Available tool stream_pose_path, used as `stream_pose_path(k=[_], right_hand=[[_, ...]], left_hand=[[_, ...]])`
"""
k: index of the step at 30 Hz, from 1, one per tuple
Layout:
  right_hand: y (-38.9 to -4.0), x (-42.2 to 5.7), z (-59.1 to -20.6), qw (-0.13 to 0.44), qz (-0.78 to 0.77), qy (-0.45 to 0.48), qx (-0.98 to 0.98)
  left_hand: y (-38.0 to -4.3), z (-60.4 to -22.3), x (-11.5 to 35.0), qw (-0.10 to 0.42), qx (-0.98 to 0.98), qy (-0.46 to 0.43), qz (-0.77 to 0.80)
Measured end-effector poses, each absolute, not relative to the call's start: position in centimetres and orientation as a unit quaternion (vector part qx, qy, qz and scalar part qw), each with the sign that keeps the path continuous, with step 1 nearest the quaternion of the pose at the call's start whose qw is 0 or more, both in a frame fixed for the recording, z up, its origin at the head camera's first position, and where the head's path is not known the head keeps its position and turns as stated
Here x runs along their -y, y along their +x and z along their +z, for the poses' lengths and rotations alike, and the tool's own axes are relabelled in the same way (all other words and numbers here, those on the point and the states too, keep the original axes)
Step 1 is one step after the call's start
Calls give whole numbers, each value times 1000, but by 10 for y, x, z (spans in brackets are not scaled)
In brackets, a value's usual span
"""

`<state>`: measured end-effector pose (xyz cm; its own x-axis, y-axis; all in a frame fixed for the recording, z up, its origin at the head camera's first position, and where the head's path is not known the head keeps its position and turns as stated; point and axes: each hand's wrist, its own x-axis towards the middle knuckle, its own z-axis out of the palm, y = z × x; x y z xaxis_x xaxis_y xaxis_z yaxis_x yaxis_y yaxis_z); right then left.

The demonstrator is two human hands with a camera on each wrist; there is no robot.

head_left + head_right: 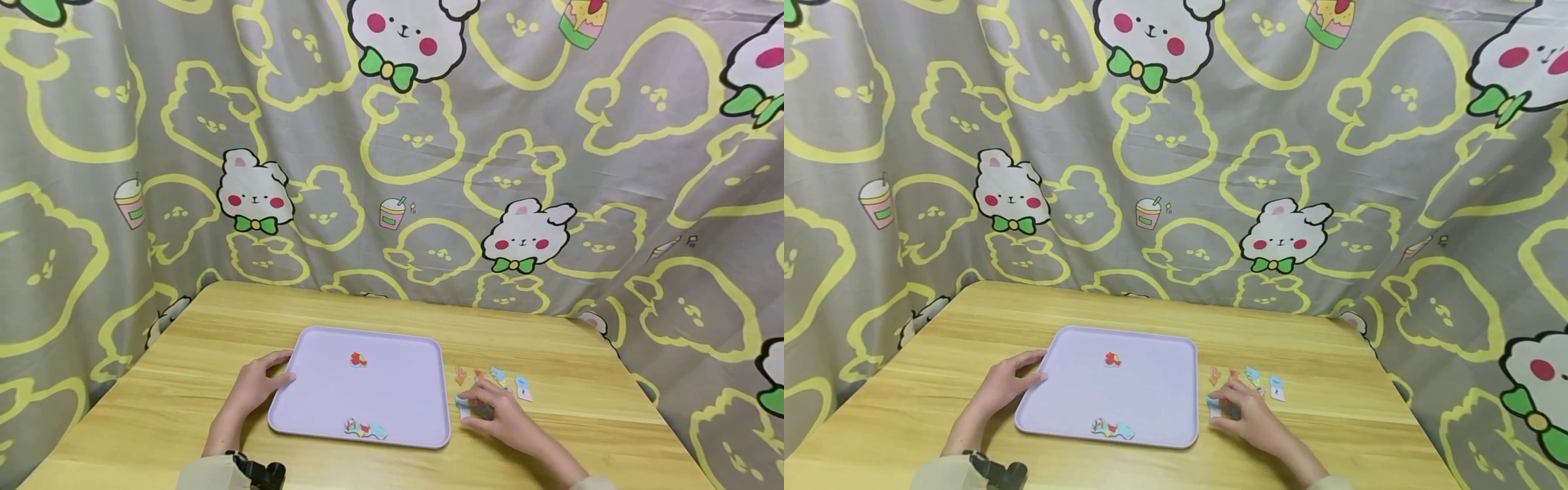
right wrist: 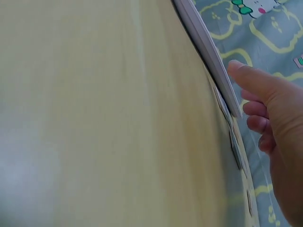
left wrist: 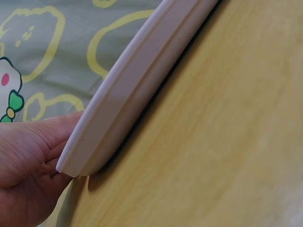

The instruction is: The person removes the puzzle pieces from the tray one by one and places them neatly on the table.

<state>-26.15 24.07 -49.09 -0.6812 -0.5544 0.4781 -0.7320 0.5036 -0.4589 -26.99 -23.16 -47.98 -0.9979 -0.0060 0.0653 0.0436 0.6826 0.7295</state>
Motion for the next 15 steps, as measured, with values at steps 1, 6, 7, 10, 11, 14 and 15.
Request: stream_pose_path(k=[1, 6, 7, 10, 11, 14, 15], right_hand=[[-263, -237, -490, 133, 327, 379, 855], [-268, -216, -486, 126, 322, 415, 842], [-269, -212, -485, 123, 323, 423, 837], [-272, -197, -483, 114, 328, 454, 821], [-273, -192, -482, 107, 327, 462, 817], [-274, -177, -479, 81, 320, 485, 810], [-275, -172, -478, 71, 314, 490, 810]], left_hand=[[-270, -480, 232, 32, 917, -10, -399], [-270, -479, 232, 33, 915, -9, -402], [-270, -479, 232, 32, 915, -9, -403], [-270, -479, 231, 30, 914, -8, -405], [-270, -479, 231, 30, 913, -7, -407], [-270, -478, 231, 33, 914, -7, -405], [-270, -478, 230, 34, 913, -6, -406]])
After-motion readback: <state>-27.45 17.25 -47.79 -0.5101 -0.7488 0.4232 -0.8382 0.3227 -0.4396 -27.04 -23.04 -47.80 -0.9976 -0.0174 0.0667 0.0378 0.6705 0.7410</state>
